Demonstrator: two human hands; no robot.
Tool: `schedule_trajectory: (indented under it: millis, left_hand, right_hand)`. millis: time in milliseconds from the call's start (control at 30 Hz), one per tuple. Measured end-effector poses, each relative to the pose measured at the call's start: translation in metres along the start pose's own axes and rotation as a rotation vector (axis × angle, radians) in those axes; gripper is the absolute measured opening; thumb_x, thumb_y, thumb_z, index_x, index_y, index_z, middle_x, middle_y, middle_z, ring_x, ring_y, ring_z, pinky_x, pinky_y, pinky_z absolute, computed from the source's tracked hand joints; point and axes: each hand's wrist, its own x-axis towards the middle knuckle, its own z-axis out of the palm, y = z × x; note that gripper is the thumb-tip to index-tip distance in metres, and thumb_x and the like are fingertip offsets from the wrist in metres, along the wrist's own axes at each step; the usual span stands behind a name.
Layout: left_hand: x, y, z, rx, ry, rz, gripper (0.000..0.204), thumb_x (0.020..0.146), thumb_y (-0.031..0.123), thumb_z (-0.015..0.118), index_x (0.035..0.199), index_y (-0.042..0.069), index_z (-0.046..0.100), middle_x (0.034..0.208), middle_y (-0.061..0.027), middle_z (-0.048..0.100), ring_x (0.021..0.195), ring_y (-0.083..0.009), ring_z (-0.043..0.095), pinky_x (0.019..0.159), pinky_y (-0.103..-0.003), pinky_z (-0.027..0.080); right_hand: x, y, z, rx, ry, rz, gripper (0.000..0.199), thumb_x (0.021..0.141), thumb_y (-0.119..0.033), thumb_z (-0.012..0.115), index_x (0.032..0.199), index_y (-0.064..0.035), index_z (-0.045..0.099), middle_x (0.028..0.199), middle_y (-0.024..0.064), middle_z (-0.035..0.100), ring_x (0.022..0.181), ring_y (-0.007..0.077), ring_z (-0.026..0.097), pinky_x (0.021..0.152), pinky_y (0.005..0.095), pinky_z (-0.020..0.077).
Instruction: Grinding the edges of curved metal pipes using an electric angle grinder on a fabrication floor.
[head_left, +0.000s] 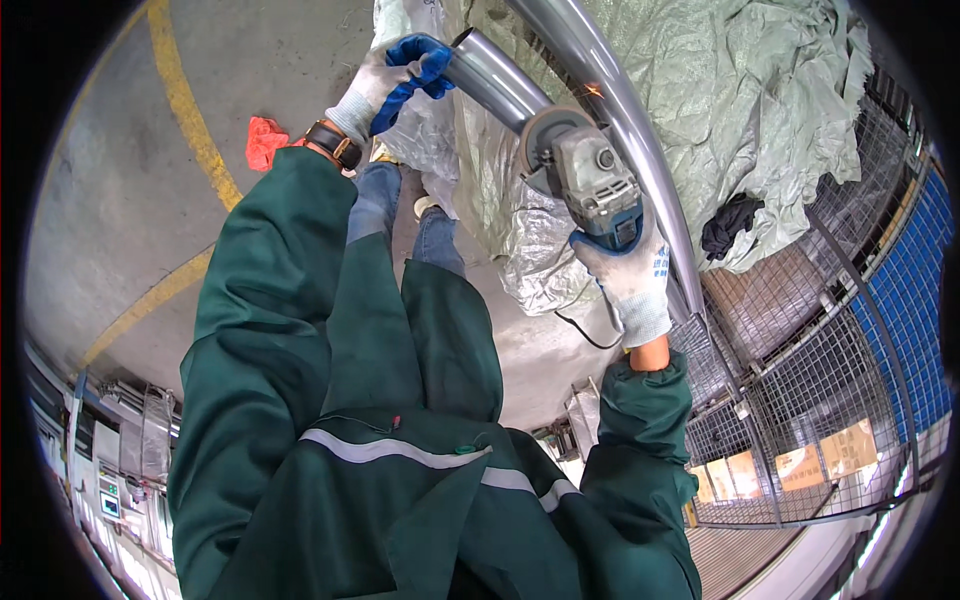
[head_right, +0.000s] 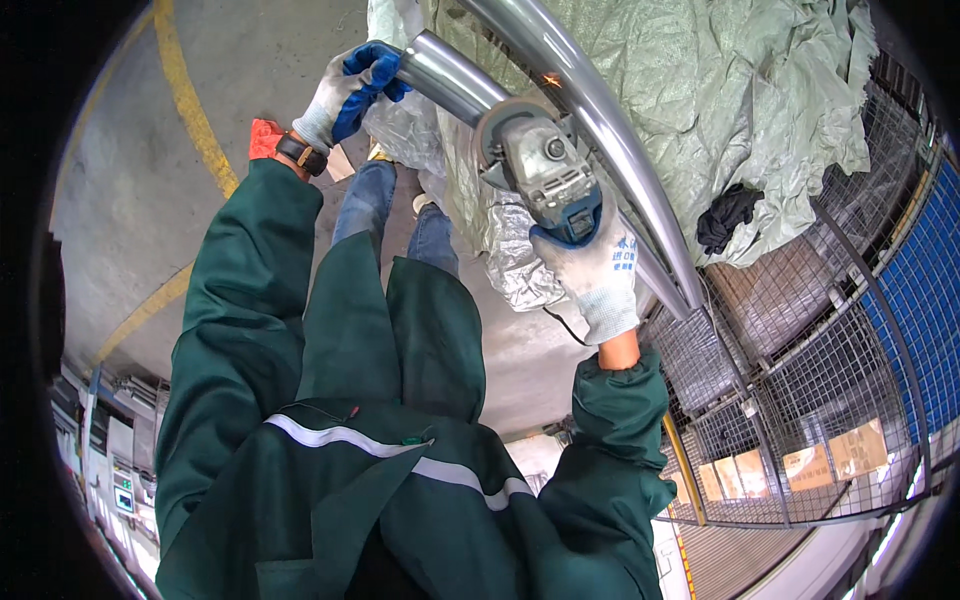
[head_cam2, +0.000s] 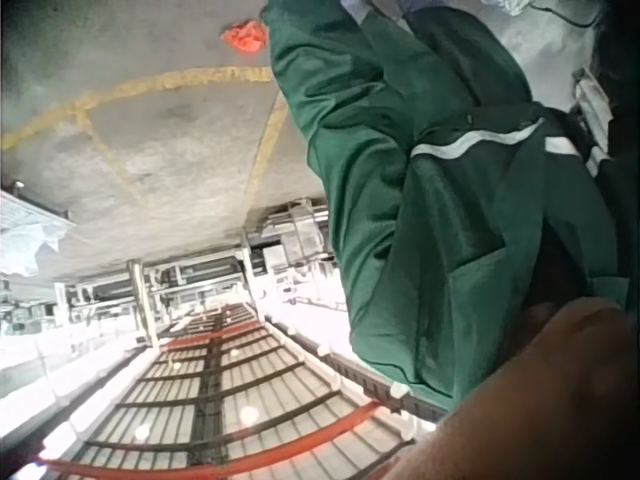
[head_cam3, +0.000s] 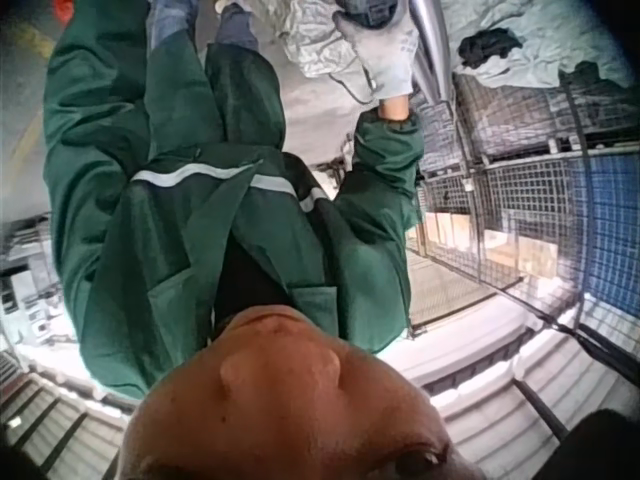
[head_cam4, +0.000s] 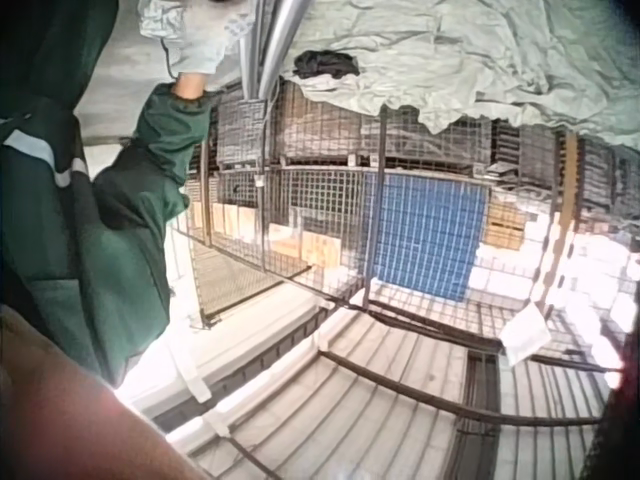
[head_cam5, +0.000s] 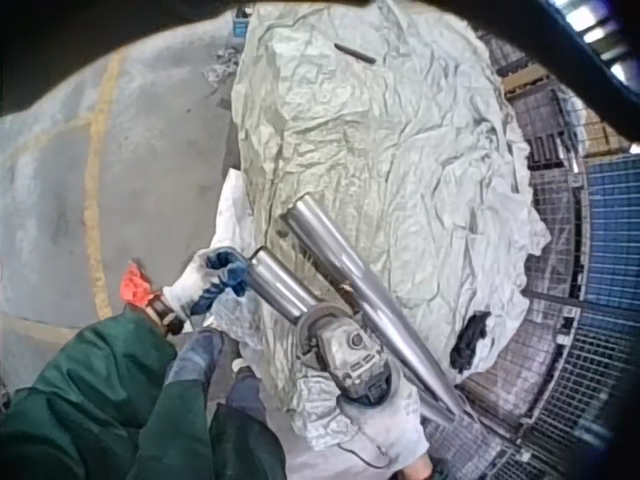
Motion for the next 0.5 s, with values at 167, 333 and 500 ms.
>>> schedule_trajectory:
  millis: [167, 333, 500]
  left_hand:
    - [0.001, 0.008, -0.002, 0.023, -0.001, -0.015, 0.027, 0.095, 0.019, 0.072, 0.112, 0.001, 0.066, 0.094, -0.0089, 0.068, 0.081, -0.0184, 0.065, 0.078, -0.031, 0.056]
    - [0.001, 0.009, -0.006, 0.050, 0.008, -0.009, 0.026, 0.096, 0.019, 0.071, 0.113, 0.000, 0.066, 0.096, -0.0090, 0.068, 0.083, -0.0187, 0.066, 0.079, -0.032, 0.056]
    - [0.004, 0.011, -0.012, 0.096, -0.001, 0.000, 0.026, 0.097, 0.019, 0.069, 0.114, 0.000, 0.066, 0.097, -0.0090, 0.068, 0.084, -0.0190, 0.066, 0.080, -0.033, 0.056]
  right_hand:
    - [-0.004, 0.005, 0.001, 0.017, -0.002, 0.030, 0.080, 0.063, -0.022, 0.083, 0.134, -0.0043, 0.051, 0.102, 0.0182, 0.070, 0.081, 0.0291, 0.070, 0.072, 0.0349, 0.0571]
    - [0.010, -0.016, 0.008, 0.009, -0.022, 0.018, 0.080, 0.063, -0.022, 0.083, 0.135, -0.0048, 0.050, 0.105, 0.0183, 0.070, 0.083, 0.0291, 0.070, 0.073, 0.0345, 0.0571]
    - [0.008, -0.014, 0.010, -0.001, -0.027, 0.038, 0.081, 0.064, -0.022, 0.083, 0.135, -0.0045, 0.050, 0.106, 0.0183, 0.070, 0.084, 0.0287, 0.071, 0.074, 0.0345, 0.0571]
